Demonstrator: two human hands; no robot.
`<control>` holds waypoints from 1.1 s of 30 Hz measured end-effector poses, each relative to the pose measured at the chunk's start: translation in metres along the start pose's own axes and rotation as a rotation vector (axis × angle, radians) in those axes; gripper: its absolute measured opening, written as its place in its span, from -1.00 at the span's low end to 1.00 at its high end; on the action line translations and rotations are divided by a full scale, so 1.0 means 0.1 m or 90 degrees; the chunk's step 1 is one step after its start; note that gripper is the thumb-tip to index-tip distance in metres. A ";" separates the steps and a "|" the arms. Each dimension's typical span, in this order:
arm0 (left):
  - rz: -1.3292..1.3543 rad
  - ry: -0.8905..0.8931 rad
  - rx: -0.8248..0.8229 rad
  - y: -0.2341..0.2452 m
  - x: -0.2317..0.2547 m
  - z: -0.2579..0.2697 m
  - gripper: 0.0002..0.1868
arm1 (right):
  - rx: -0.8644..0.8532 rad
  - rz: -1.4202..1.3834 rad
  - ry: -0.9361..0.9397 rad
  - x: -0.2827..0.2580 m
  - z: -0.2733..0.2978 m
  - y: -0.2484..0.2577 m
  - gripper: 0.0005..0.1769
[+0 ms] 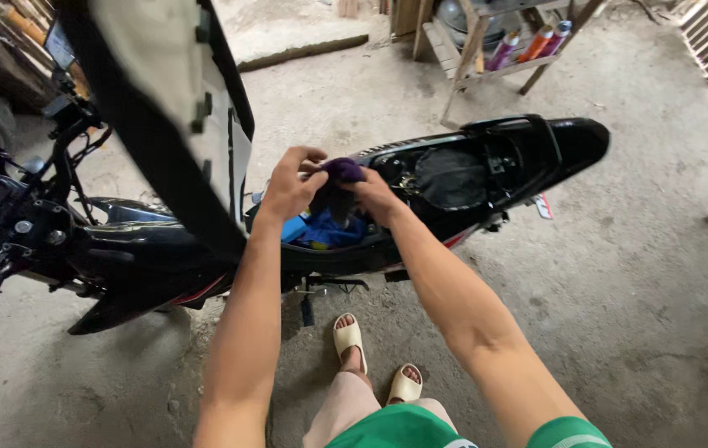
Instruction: The person wipes the motorcycle's handlebars, dashboard, and side mirror with a purple cloth. They open the seat compartment, retrieve a black bag, hang it on the handlebars, and continue wiping the front and side panels of the motorcycle.
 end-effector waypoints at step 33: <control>-0.492 0.439 -0.204 -0.14 -3.48 -0.96 -0.44 | -0.168 0.977 -0.100 1.10 -1.21 -0.29 -0.43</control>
Point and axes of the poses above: each hand's wrist, its own z-axis away from the middle knuckle, its own y-axis out of the back of the hand, x = y × z, the point moved 5 cm from there along -z, towards the middle knuckle, and after that the axes turned 10 degrees about y, right-handed, at the moved point
